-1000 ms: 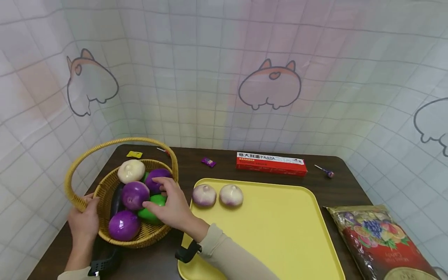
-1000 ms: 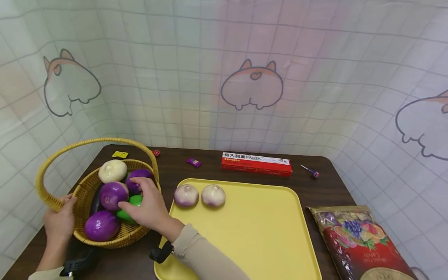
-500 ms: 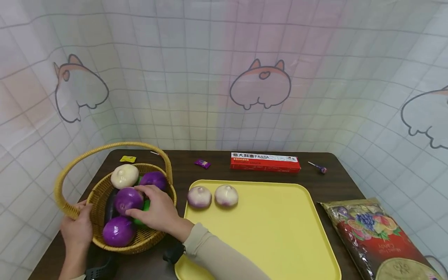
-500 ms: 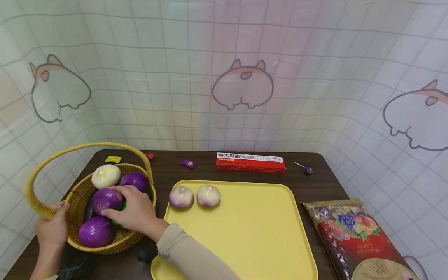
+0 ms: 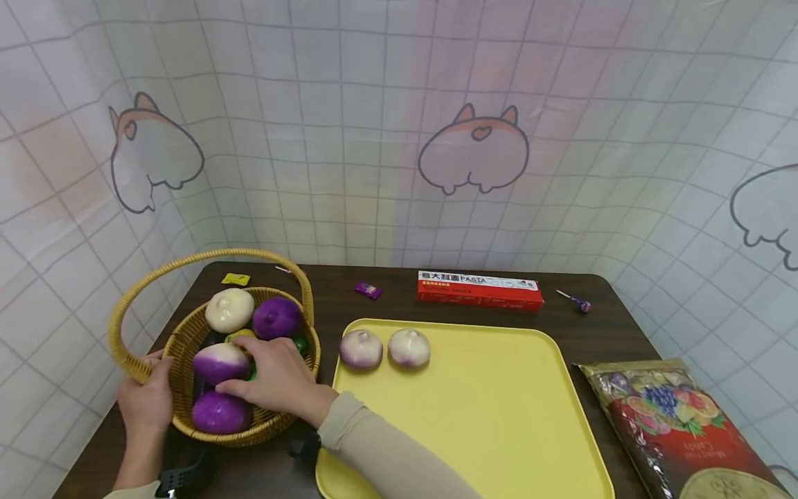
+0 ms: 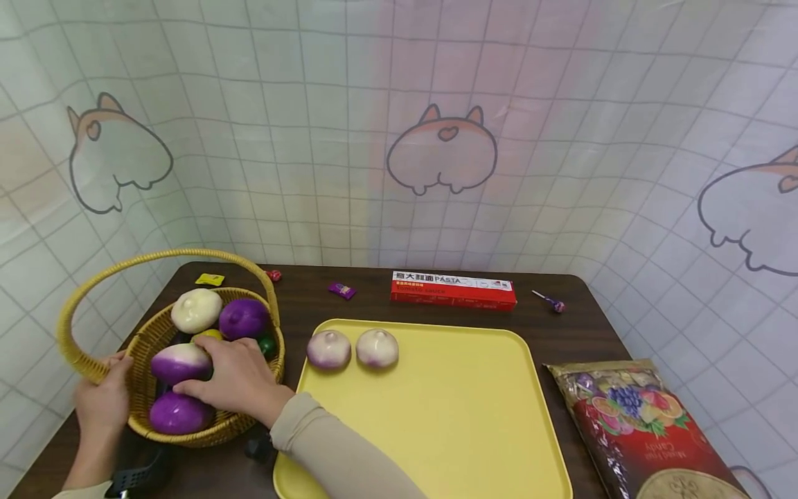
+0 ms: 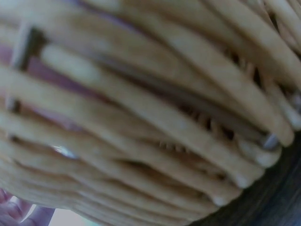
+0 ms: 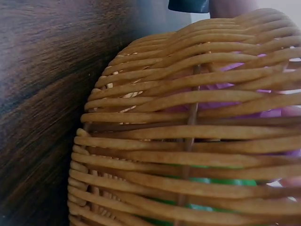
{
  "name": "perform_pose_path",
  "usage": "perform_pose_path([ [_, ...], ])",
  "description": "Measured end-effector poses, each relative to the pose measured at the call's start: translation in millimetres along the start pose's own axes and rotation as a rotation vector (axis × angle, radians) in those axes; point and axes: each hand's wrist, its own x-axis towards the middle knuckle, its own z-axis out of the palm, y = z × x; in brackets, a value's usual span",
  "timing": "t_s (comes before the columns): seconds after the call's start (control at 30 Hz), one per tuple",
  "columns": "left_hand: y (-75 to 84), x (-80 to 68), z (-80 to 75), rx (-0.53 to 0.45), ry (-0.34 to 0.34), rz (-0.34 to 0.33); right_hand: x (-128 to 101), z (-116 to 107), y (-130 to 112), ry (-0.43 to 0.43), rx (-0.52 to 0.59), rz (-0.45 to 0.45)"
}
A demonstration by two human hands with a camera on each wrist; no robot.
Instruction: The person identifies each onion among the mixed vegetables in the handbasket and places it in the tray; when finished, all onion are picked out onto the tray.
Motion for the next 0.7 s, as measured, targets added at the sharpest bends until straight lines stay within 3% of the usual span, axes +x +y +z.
perform_pose_path([
  [0.47, -0.1, 1.9, 2.5, -0.015, 0.012, 0.026, 19.2, 7.7, -8.0, -0.017, -0.161, -0.011],
  [0.7, -0.1, 0.4, 1.6, 0.012, 0.021, 0.042, 20.9, 13.8, -10.4, 0.0, -0.166, -0.04],
])
